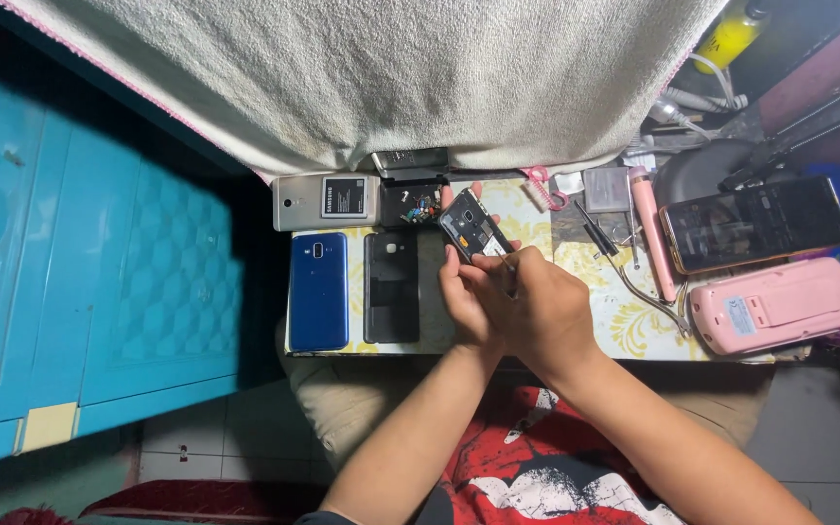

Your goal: Using a precision screwdriver to remove multiple small screws from the internal chassis of a disassembled smartphone.

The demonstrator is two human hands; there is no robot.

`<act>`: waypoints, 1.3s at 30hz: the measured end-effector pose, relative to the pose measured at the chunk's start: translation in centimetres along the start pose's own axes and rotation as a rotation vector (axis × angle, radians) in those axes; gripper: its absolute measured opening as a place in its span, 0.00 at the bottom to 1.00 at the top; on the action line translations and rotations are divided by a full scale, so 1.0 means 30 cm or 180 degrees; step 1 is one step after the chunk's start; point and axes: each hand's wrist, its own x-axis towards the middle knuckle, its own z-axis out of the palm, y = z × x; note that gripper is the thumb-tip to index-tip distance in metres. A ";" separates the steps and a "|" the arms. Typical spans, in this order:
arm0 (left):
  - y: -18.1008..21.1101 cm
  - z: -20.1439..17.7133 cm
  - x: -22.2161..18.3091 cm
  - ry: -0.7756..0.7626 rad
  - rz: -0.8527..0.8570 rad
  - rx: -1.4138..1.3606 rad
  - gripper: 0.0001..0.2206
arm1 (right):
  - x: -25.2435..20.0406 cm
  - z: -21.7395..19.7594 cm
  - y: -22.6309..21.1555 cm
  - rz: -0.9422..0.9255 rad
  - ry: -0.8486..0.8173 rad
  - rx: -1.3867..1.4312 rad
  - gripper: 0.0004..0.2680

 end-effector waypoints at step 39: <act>0.019 0.007 0.005 -0.1240 0.1363 0.1246 0.34 | 0.090 -0.147 0.095 0.0533 -0.1589 0.1171 0.05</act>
